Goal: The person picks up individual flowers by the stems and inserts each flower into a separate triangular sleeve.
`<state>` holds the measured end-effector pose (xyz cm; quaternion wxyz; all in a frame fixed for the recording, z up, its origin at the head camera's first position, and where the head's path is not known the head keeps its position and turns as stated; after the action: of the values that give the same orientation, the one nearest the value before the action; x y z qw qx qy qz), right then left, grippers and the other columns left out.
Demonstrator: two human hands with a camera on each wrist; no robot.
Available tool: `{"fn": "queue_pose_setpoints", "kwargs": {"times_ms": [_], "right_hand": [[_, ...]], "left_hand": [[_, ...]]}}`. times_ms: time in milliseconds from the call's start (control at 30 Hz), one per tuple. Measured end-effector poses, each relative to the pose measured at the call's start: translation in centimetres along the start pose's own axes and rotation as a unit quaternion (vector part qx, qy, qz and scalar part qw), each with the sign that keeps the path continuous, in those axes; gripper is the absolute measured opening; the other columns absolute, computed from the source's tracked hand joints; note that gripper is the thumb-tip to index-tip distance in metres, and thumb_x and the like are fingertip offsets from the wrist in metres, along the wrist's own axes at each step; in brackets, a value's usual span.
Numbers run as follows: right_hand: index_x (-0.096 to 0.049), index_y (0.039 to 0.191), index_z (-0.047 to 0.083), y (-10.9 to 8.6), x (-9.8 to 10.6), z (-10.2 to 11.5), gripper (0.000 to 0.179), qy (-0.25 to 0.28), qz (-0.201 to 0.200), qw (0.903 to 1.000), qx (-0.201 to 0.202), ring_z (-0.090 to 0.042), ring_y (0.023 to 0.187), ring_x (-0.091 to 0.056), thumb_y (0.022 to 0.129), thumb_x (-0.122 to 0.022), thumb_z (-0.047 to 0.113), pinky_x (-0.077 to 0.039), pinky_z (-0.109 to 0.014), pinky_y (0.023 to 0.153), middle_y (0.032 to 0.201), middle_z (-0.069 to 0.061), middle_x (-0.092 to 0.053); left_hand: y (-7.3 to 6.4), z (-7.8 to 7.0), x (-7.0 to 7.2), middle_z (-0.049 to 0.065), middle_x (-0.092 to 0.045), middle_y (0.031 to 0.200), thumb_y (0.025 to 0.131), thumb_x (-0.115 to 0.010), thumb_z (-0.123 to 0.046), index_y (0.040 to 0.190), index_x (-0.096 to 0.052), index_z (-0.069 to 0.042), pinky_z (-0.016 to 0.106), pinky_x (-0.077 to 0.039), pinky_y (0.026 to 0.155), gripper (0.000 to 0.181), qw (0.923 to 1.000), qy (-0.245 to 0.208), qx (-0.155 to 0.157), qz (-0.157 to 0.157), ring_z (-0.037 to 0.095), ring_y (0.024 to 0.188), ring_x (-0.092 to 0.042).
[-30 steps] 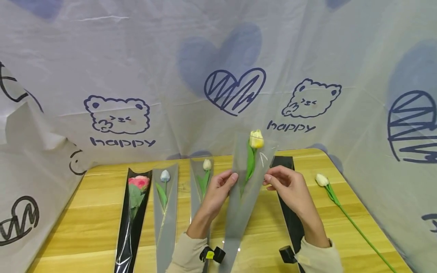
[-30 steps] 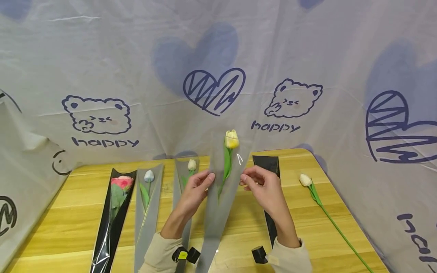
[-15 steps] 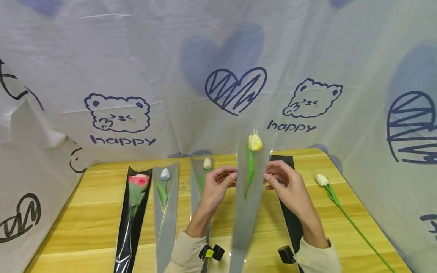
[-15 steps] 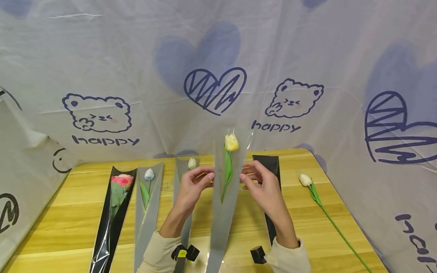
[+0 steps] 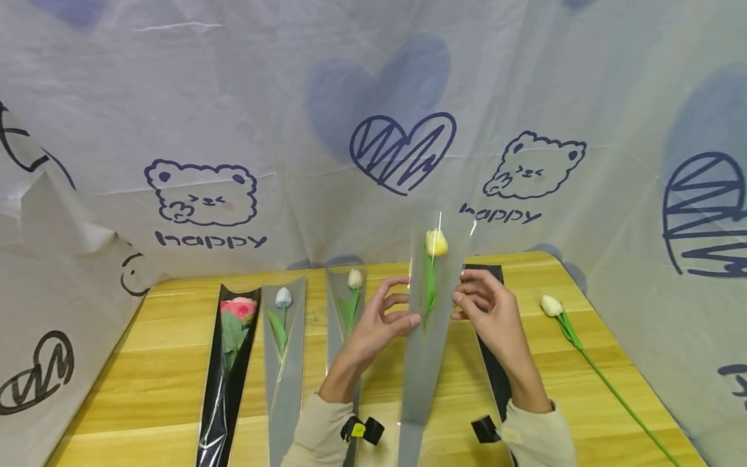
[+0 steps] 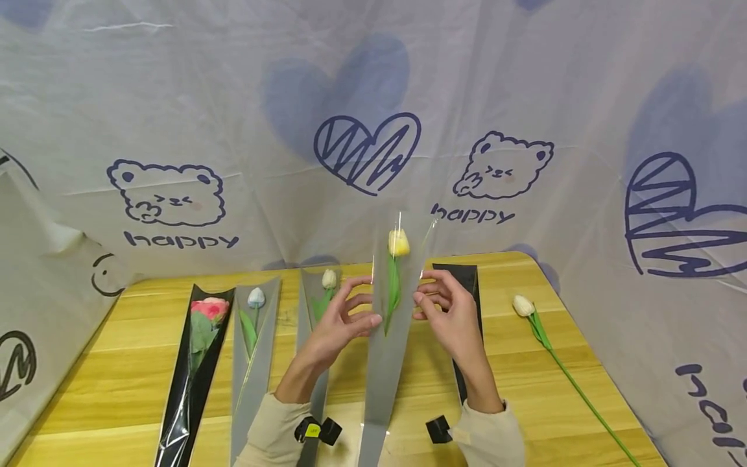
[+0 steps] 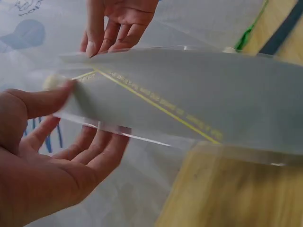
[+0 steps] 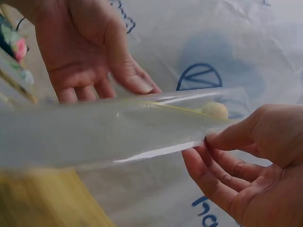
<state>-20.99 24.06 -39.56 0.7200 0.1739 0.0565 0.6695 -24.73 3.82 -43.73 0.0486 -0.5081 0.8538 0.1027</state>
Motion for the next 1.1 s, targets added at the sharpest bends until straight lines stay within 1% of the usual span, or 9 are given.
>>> {"fn": "queue_pose_setpoints", "kwargs": {"times_ms": [67, 133, 300, 467, 700, 833, 900, 1000, 1100], "right_hand": [[-0.058, 0.13, -0.006, 0.2, 0.0, -0.7, 0.033, -0.003, 0.0, 0.9998, -0.02, -0.014, 0.082, -0.07, 0.098, -0.063, -0.007, -0.061, -0.035, 0.071, 0.103, -0.029, -0.066], [-0.059, 0.132, -0.005, 0.2, 0.0, -1.5, 0.034, -0.012, 0.005, 0.999, -0.043, -0.013, 0.082, -0.07, 0.098, -0.063, -0.007, -0.061, -0.035, 0.072, 0.104, -0.028, -0.067], [-0.057, 0.137, -0.006, 0.3, 0.0, -3.5, 0.038, -0.029, 0.031, 0.995, -0.09, -0.024, 0.087, -0.073, 0.1, -0.063, -0.002, -0.061, -0.038, 0.074, 0.109, -0.029, -0.068], [-0.057, 0.138, -0.007, 0.4, 0.9, -4.5, 0.038, -0.071, 0.044, 0.9911, -0.104, -0.034, 0.094, -0.073, 0.101, -0.063, 0.002, -0.061, -0.038, 0.075, 0.114, -0.029, -0.069], [-0.055, 0.141, -0.004, -0.2, 5.3, -4.2, 0.041, -0.131, 0.012, 0.9846, -0.116, -0.011, 0.092, -0.071, 0.104, -0.062, 0.011, -0.06, -0.031, 0.077, 0.123, -0.028, -0.066], [-0.054, 0.143, -0.004, -0.8, 7.9, -3.9, 0.043, -0.148, -0.022, 0.9815, -0.12, -0.001, 0.089, -0.069, 0.105, -0.062, 0.016, -0.059, -0.026, 0.074, 0.124, -0.029, -0.065], [-0.055, 0.142, -0.004, -1.1, 9.0, -3.6, 0.044, -0.158, -0.04, 0.9794, -0.119, 0.002, 0.086, -0.067, 0.105, -0.062, 0.017, -0.059, -0.024, 0.073, 0.124, -0.03, -0.065], [-0.054, 0.143, -0.004, -1.6, 10.6, -3.0, 0.044, -0.171, -0.063, 0.9769, -0.112, 0.008, 0.085, -0.065, 0.105, -0.061, 0.018, -0.058, -0.022, 0.073, 0.124, -0.03, -0.065], [-0.055, 0.142, -0.004, -2.2, 12.4, -2.2, 0.043, -0.197, -0.089, 0.9709, -0.103, 0.011, 0.084, -0.062, 0.106, -0.059, 0.018, -0.057, -0.02, 0.072, 0.124, -0.03, -0.065]], "left_hand": [[0.1, 0.7, -0.1, 0.021, -0.063, 0.123, 0.09, -0.071, 0.011, 0.149, -0.038, -0.012, 0.035, -0.055, 0.079, 0.071, 0.9997, -0.006, 0.022, 0.013, 0.025, 0.098, -0.07], [0.2, 1.4, -0.2, 0.023, -0.066, 0.12, 0.087, -0.072, 0.015, 0.148, -0.037, -0.01, 0.035, -0.056, 0.079, 0.075, 0.9992, -0.008, 0.038, 0.007, 0.028, 0.099, -0.071], [0.4, 3.2, 0.3, 0.027, -0.068, 0.115, 0.081, -0.072, 0.019, 0.139, -0.038, -0.006, 0.033, -0.056, 0.07, 0.072, 0.9966, 0.014, 0.072, -0.038, 0.029, 0.093, -0.071], [0.5, 5.0, 1.3, 0.028, -0.067, 0.108, 0.079, -0.072, 0.02, 0.137, -0.037, -0.005, 0.028, -0.051, 0.059, 0.072, 0.9901, 0.048, 0.102, -0.084, 0.022, 0.076, -0.066], [0.9, 7.1, 2.0, 0.022, -0.069, 0.091, 0.076, -0.076, 0.02, 0.132, -0.039, 0.0, 0.028, -0.049, 0.06, 0.07, 0.9773, 0.147, 0.106, -0.11, 0.02, 0.07, -0.062], [1.1, 7.6, 1.9, 0.018, -0.068, 0.09, 0.077, -0.083, 0.01, 0.133, -0.043, 0.0, 0.033, -0.051, 0.064, 0.07, 0.9583, 0.234, 0.115, -0.118, 0.023, 0.072, -0.063], [1.1, 7.3, 1.8, 0.017, -0.067, 0.094, 0.078, -0.086, 0.005, 0.138, -0.043, 0.001, 0.038, -0.054, 0.069, 0.074, 0.9449, 0.281, 0.113, -0.123, 0.026, 0.076, -0.065], [0.8, 6.1, 1.5, 0.02, -0.064, 0.105, 0.079, -0.088, -0.002, 0.145, -0.042, 0.005, 0.046, -0.054, 0.081, 0.08, 0.92, 0.353, 0.097, -0.141, 0.033, 0.09, -0.065], [0.9, 4.5, 0.2, 0.024, -0.058, 0.12, 0.084, -0.085, -0.006, 0.144, -0.047, 0.007, 0.052, -0.051, 0.092, 0.072, 0.8944, 0.415, 0.069, -0.151, 0.04, 0.109, -0.059]]}}
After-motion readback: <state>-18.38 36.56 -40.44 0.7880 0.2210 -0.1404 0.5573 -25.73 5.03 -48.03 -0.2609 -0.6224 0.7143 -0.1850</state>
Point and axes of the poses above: each hand's wrist, its own y-axis towards the middle knuckle, its own x-axis out of the back of the hand, z = x × y, the point moved 4 cm from there along y, towards the middle knuckle
